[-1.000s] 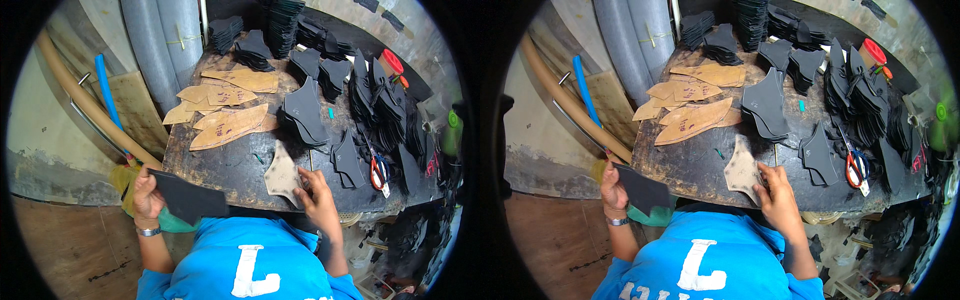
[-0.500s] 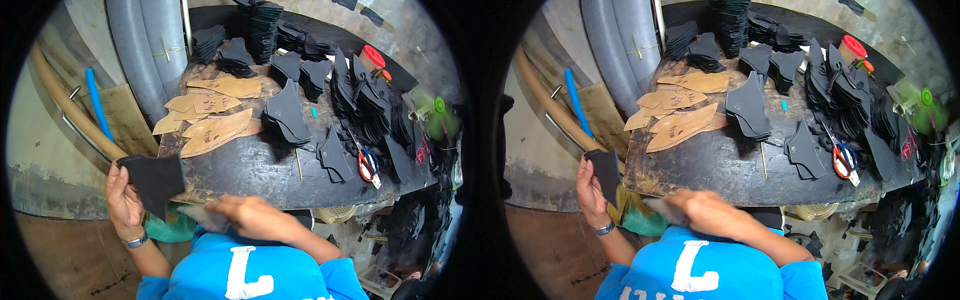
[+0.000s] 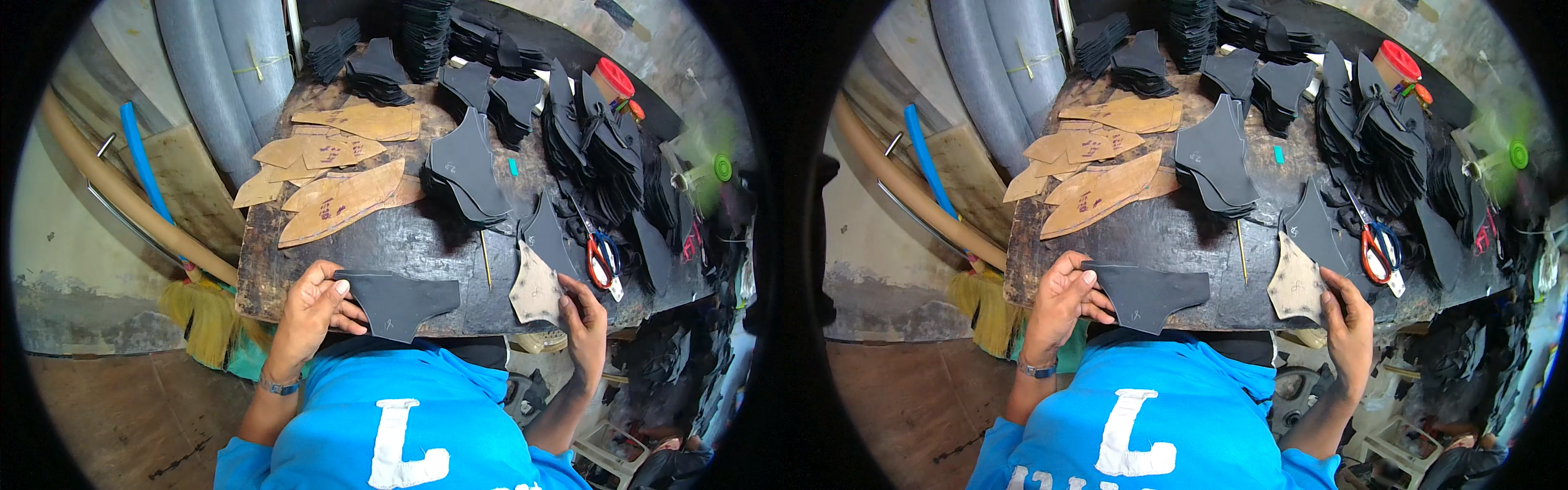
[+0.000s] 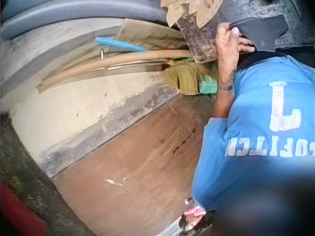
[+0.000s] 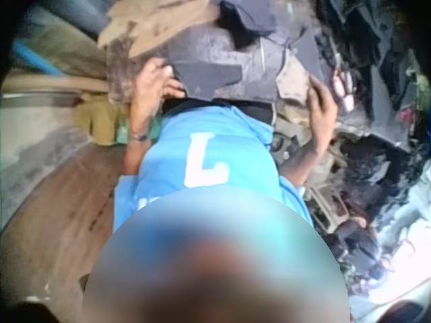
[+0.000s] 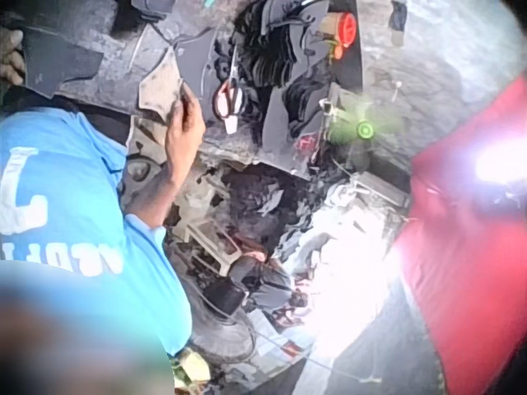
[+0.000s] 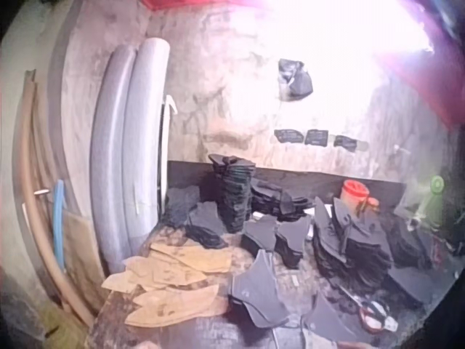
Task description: The person repeatedly places a cardboard template on a stack of black rubber sheets, traces the outline with a pencil, and cuts along the traced line using scissors. The cut pieces are set aside on the table.
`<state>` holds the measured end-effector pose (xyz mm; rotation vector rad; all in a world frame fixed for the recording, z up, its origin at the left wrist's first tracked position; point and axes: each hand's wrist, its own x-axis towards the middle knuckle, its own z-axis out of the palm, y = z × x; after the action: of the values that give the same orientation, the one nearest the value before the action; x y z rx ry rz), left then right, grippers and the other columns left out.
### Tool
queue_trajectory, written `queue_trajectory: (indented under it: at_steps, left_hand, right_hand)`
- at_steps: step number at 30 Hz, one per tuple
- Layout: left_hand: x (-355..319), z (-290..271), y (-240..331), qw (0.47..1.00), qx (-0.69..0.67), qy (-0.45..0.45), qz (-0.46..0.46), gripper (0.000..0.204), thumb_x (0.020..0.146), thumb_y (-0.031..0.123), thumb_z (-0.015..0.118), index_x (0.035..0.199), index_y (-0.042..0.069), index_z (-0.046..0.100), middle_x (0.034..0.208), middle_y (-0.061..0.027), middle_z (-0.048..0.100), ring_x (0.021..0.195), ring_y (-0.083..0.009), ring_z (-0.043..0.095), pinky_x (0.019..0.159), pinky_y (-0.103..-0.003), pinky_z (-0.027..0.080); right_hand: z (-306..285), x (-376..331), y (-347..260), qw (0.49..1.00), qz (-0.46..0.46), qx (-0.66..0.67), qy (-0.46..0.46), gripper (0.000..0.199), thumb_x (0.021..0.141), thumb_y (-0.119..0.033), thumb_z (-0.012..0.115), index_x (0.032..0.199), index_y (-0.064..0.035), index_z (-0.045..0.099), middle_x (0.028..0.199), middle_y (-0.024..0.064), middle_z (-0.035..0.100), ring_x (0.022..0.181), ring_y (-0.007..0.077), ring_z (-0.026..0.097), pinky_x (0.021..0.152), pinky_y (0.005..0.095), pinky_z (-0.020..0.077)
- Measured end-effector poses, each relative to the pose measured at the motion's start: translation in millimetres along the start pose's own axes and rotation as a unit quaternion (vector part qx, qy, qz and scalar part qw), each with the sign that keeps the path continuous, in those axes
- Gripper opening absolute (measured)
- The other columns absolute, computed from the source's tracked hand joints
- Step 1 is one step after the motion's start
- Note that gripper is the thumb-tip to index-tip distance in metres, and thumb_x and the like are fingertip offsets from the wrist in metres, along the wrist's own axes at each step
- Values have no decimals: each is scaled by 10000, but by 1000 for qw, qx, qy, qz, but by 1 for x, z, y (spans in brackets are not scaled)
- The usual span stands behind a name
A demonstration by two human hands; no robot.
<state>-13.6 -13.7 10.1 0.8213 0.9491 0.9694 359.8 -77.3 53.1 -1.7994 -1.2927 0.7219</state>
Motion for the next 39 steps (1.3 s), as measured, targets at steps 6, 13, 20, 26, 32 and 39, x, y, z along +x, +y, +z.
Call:
queue_trajectory:
  at_steps: [6,13,20,26,32,39]
  left_hand:
    - [-1,-4,3,998,58,10,-14,126,1040,107,545,1119,19,502,908,-159,693,770,-232,749,586,-314,650]
    - [0,-6,6,997,73,18,-22,151,1016,89,589,1120,16,507,865,-147,691,771,-220,751,587,-291,645]
    - [-1,2,2,992,110,62,-6,242,953,26,653,1127,12,486,814,-121,673,715,-184,726,576,-281,633]
    - [-3,0,3,996,84,21,20,233,961,5,639,1151,-18,507,868,-113,661,788,-161,712,625,-274,635]
    - [1,10,13,997,72,-16,33,194,962,6,643,1125,12,538,870,-75,664,745,-111,675,627,-228,587]
    - [16,38,41,985,134,-94,59,178,967,5,637,1121,5,548,859,-60,654,734,-95,661,633,-221,561]
  right_hand:
    - [5,4,-1,997,11,72,-15,290,1006,-77,583,1279,-9,653,892,7,647,564,14,479,463,202,376]
    - [2,9,-2,993,-19,114,5,332,1028,-75,547,1344,12,599,969,22,633,583,26,471,506,198,384]
    - [47,17,-9,984,-68,137,96,493,1038,3,464,1524,-64,417,1379,122,525,740,49,515,636,209,480]
    - [62,33,-9,966,-196,-68,154,385,997,91,433,1337,-16,579,1152,146,562,956,234,615,815,312,516]
    - [77,39,-14,954,-164,-212,131,282,956,-71,616,1230,-88,681,1286,261,539,1195,428,522,1033,486,428]
    - [77,-12,-43,961,-183,14,-209,390,957,-253,678,1247,5,639,1137,192,654,1106,353,614,996,427,459]
